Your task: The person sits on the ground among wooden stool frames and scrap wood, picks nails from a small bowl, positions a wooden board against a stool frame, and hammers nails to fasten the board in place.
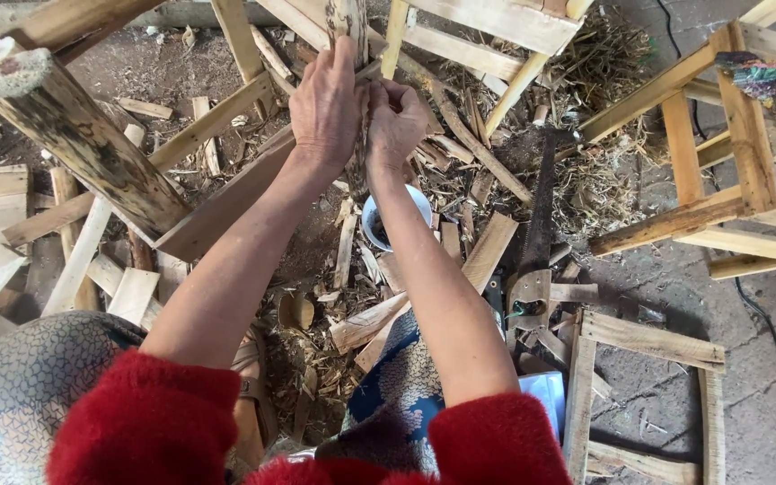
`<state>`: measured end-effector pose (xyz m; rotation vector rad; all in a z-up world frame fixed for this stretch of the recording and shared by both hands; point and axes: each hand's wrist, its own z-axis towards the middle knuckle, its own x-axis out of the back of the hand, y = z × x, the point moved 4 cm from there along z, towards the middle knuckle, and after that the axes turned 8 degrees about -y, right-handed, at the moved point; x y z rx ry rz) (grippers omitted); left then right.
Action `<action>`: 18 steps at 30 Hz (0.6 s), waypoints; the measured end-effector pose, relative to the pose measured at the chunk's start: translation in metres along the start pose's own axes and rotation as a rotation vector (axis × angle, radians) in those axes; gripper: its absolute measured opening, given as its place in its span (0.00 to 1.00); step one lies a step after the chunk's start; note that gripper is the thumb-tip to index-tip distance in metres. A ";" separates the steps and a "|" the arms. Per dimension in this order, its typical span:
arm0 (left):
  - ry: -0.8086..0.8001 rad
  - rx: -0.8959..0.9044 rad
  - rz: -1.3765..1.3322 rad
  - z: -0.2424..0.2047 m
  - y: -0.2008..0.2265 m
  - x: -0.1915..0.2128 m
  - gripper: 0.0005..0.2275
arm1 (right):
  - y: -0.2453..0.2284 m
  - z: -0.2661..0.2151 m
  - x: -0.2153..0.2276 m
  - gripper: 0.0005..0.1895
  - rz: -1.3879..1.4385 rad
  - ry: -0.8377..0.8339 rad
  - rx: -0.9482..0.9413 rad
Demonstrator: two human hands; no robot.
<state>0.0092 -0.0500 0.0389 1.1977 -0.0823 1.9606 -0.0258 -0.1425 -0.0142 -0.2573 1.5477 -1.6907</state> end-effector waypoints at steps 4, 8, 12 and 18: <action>0.041 0.010 -0.031 0.001 0.001 -0.004 0.17 | 0.002 0.001 0.002 0.01 0.015 0.002 -0.063; 0.074 0.038 0.041 0.001 0.002 -0.005 0.16 | 0.002 0.007 0.007 0.02 -0.037 -0.037 0.030; 0.020 0.000 -0.040 0.000 -0.001 -0.005 0.15 | -0.005 0.011 0.019 0.02 -0.205 0.008 0.108; -0.062 0.043 -0.127 0.002 0.003 0.001 0.14 | 0.002 0.020 0.036 0.05 -0.089 0.105 -0.187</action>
